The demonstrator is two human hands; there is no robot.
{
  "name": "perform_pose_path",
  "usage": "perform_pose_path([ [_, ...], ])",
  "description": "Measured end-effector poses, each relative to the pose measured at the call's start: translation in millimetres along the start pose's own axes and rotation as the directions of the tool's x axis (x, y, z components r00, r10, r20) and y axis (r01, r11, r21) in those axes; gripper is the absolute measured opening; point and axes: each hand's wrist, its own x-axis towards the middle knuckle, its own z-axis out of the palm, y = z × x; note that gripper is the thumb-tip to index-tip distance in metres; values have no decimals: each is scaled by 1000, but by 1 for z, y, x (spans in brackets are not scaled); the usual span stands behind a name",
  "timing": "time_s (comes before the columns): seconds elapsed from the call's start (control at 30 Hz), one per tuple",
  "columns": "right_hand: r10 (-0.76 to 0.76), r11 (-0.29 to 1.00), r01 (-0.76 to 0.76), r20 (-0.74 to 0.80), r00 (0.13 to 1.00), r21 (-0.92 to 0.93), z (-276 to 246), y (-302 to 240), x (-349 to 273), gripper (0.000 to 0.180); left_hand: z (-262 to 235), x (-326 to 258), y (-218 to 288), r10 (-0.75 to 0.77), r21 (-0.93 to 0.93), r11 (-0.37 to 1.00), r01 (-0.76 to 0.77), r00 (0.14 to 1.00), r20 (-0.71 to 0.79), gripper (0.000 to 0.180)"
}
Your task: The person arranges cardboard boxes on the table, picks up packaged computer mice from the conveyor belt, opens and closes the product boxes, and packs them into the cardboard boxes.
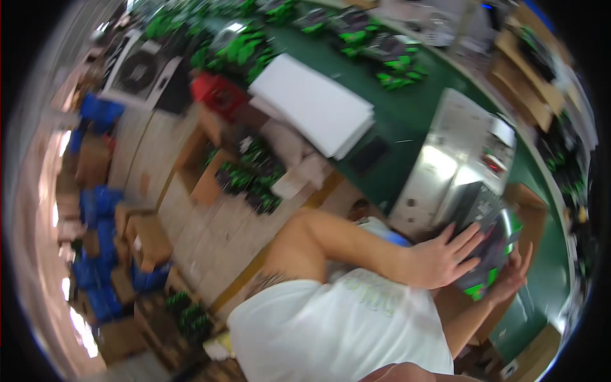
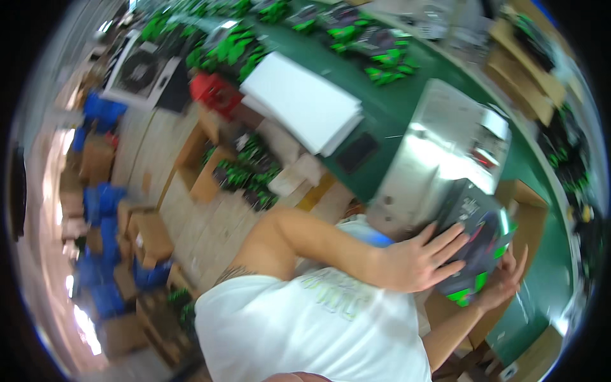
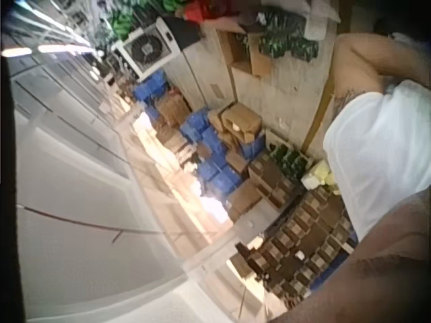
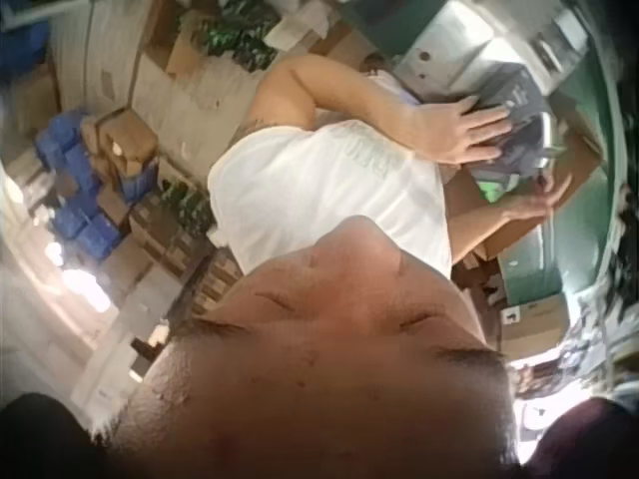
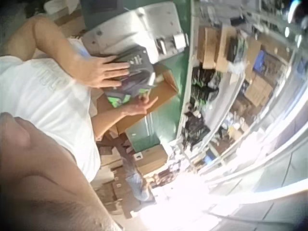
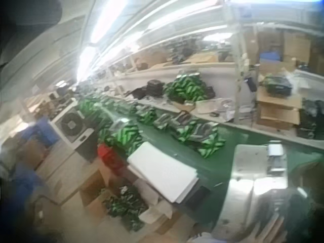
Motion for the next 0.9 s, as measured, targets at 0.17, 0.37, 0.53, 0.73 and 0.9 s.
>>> perform_pose_path([
  [0.17,102,793,-172,152,983,585,-39,38,-36,60,-29,17,-83,227,-373,914,-158,962,149,49],
  [0.37,-98,995,96,-50,994,-39,24,-28,-86,104,-27,25,-33,-114,-445,880,166,983,140,64],
  [0.53,-77,804,235,296,952,-547,24,-30,-83,93,-25,51,-68,-114,-187,970,157,968,221,67],
  [0.73,-424,823,522,372,826,-222,90,9,7,78,-4,98,-125,-145,22,989,147,987,-72,56],
  [0.9,-219,941,292,349,911,-170,78,7,-3,111,2,106,-136,-23,-144,989,25,1000,14,51],
])
